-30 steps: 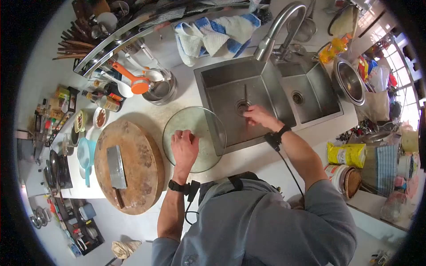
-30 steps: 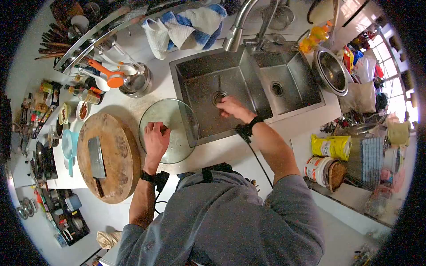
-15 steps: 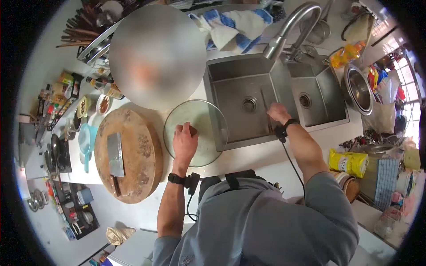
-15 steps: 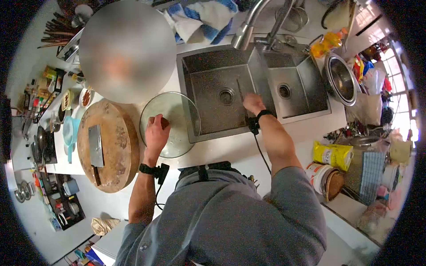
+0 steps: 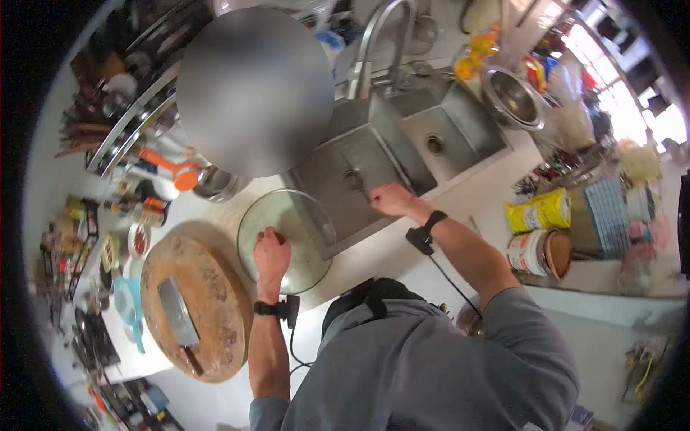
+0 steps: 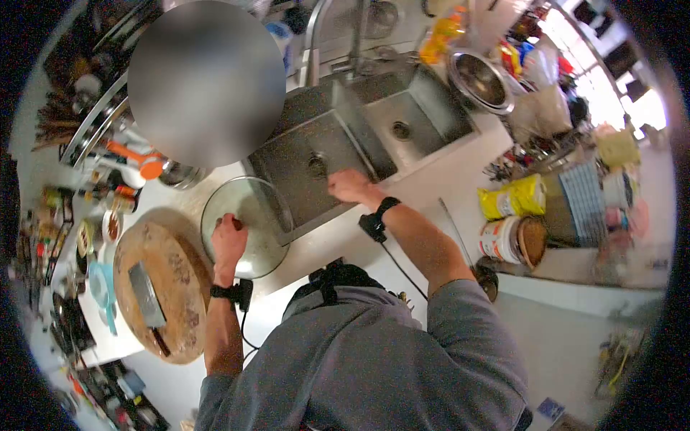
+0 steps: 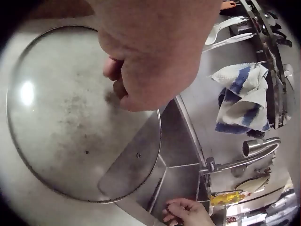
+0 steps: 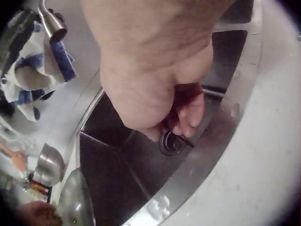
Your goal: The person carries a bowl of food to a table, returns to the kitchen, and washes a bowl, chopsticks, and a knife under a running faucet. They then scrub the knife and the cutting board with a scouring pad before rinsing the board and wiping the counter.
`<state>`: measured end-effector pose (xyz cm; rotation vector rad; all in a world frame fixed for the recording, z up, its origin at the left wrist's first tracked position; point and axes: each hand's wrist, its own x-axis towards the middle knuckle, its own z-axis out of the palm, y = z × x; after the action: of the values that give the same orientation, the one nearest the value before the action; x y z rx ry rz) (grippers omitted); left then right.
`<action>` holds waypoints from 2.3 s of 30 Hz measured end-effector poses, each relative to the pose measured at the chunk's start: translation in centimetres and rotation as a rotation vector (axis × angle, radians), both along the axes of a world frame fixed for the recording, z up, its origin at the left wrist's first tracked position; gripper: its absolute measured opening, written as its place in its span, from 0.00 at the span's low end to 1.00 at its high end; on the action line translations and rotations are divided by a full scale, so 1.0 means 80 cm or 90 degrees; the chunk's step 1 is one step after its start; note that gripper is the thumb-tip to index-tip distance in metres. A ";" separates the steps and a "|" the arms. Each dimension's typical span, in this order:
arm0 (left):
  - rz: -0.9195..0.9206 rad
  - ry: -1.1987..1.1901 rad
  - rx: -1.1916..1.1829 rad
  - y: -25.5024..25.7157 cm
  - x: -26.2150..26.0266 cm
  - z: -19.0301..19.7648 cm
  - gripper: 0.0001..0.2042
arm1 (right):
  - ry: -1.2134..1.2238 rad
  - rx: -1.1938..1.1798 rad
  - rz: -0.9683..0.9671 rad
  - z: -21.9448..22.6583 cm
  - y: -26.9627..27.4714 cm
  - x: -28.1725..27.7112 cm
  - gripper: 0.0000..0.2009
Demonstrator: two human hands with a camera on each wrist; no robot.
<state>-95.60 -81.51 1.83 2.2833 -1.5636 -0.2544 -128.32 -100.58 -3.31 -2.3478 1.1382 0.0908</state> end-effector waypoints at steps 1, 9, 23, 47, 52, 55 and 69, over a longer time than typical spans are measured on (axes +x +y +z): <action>-0.004 0.001 -0.006 -0.002 -0.004 0.004 0.12 | -0.003 0.022 -0.031 0.020 0.018 0.002 0.14; -0.056 0.147 -0.088 -0.042 -0.082 0.068 0.18 | -0.178 -0.012 -0.086 0.094 0.108 -0.031 0.11; -0.074 0.663 -0.138 -0.183 -0.272 0.102 0.19 | -0.539 0.280 -0.384 0.147 0.028 -0.209 0.18; -0.033 0.378 -0.023 -0.540 -0.586 -0.028 0.20 | -0.509 0.254 -0.613 0.101 -0.106 -0.564 0.14; -0.051 0.201 0.116 -0.571 -0.597 -0.121 0.18 | -0.461 0.249 -0.653 0.075 -0.072 -0.596 0.13; -0.112 0.093 0.172 -0.586 -0.604 -0.179 0.19 | -0.444 0.230 -0.685 0.057 -0.059 -0.620 0.12; -0.217 0.094 0.195 -0.591 -0.616 -0.302 0.25 | -0.410 0.224 -0.666 0.055 -0.062 -0.641 0.14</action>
<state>-144.87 -128.78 -22.33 2.1332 -1.9377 -0.7822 -179.59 -105.57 1.06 -1.1100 1.6403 -0.7105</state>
